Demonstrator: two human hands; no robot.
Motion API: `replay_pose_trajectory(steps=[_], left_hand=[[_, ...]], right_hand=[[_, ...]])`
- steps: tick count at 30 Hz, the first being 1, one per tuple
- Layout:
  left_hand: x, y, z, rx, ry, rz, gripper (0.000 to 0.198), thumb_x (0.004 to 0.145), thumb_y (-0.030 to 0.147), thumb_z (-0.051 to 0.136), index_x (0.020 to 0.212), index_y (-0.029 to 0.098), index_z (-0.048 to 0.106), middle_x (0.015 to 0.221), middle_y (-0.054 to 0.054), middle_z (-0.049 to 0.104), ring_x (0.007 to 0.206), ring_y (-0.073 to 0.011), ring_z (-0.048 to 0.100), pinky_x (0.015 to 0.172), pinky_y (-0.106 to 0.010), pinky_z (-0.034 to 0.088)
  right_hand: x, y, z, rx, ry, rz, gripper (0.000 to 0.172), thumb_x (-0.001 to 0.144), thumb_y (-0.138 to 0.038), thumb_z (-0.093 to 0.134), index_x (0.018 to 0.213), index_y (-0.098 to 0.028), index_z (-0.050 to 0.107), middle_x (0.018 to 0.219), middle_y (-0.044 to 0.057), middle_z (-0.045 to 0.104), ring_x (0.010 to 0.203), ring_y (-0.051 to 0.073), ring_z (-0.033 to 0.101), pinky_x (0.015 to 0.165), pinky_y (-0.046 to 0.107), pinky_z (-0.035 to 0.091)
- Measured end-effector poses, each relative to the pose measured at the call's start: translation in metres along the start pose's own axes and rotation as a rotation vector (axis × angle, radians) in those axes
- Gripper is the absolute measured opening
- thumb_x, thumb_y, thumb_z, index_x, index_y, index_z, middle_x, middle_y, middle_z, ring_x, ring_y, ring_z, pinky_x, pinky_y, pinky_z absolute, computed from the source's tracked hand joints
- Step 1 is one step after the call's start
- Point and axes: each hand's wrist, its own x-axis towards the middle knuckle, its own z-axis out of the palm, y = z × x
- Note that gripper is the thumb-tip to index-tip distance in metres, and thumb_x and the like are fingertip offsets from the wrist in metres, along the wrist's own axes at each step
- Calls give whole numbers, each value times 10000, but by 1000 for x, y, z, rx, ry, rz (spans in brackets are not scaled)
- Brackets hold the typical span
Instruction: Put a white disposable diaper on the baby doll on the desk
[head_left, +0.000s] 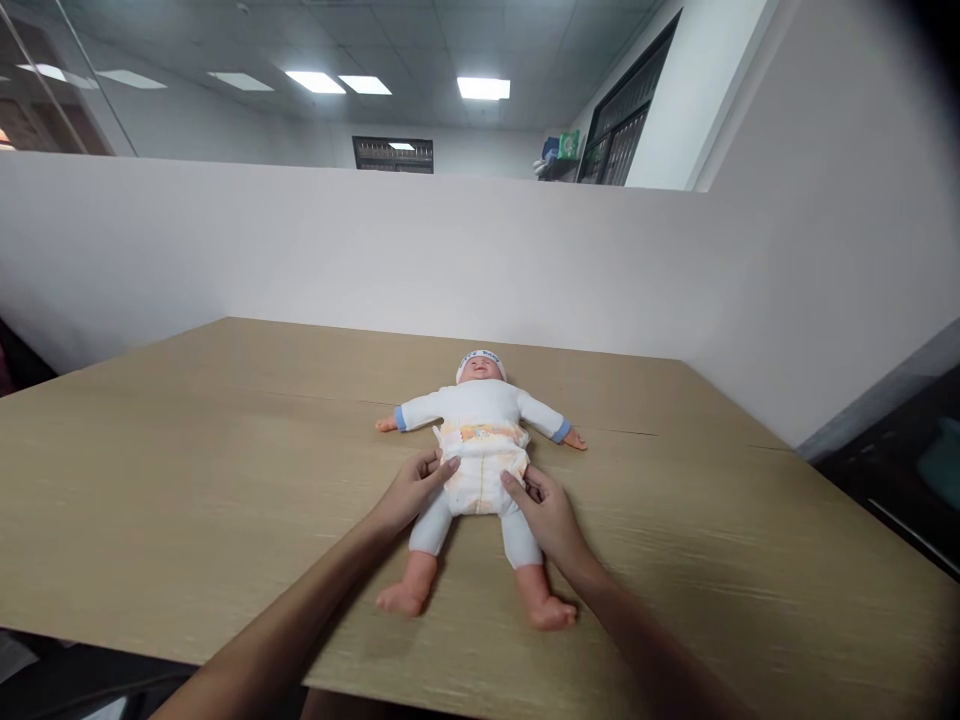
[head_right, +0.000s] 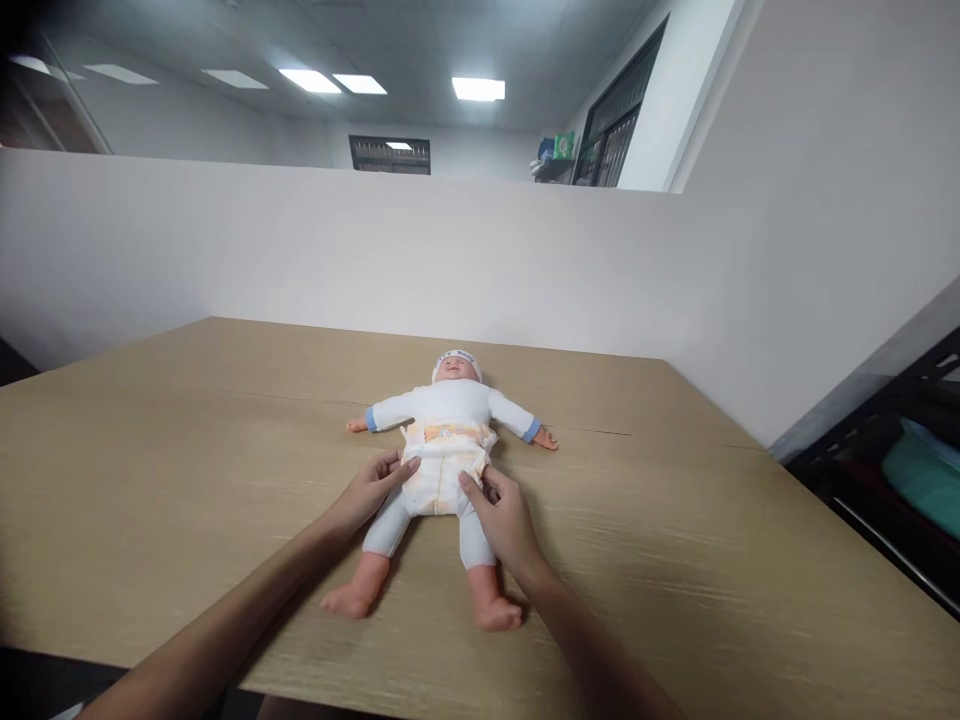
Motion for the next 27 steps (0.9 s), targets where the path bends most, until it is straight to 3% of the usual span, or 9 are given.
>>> replay_pose_trajectory(steps=[5, 10, 15, 18, 22, 27], left_hand=[[-10, 5, -4, 135, -72, 40, 488, 857, 529, 780, 1163, 156, 706, 1209, -118, 758, 1132, -303, 686, 963, -391, 552], [-15, 14, -5, 301, -158, 122, 478, 805, 428, 844, 1213, 199, 746, 1238, -76, 750, 1204, -318, 652, 1069, -415, 498], [-14, 16, -8, 439, -158, 149, 380, 823, 453, 817, 1105, 199, 795, 1149, -71, 759, 1148, -308, 637, 1066, -407, 473], [-12, 14, -10, 448, -141, 149, 337, 850, 462, 788, 1057, 196, 790, 1116, -68, 747, 1131, -302, 630, 1046, -397, 474], [-13, 14, -10, 486, -130, 172, 339, 884, 485, 741, 1053, 193, 783, 1093, -71, 734, 1076, -289, 628, 1010, -388, 478], [-18, 15, -8, 722, -97, 187, 640, 602, 517, 953, 1148, 236, 770, 1126, -67, 724, 1116, -334, 543, 1046, -438, 419]], right_hand=[[-6, -11, -9, -160, -78, 8, 443, 871, -590, 704, 1064, -193, 744, 935, 47, 765, 839, 239, 677, 738, 317, 547], [-9, -9, -17, -252, -125, -18, 384, 812, -492, 790, 1045, -190, 746, 975, 57, 755, 877, 242, 675, 780, 328, 552], [-4, -7, -19, -73, -208, 21, 500, 807, -568, 798, 1138, -198, 736, 1086, 89, 782, 1020, 302, 715, 930, 438, 583], [0, -11, -20, 61, -263, 40, 586, 799, -594, 809, 1237, -218, 709, 1224, 100, 769, 1153, 332, 703, 1067, 513, 530], [0, -12, -21, 126, -280, 46, 507, 836, -513, 806, 1234, -219, 697, 1274, 95, 753, 1219, 315, 685, 1113, 488, 498], [-6, -7, -24, -162, -226, 21, 479, 740, -464, 886, 1126, -217, 748, 1089, 66, 778, 1029, 300, 702, 892, 393, 560]])
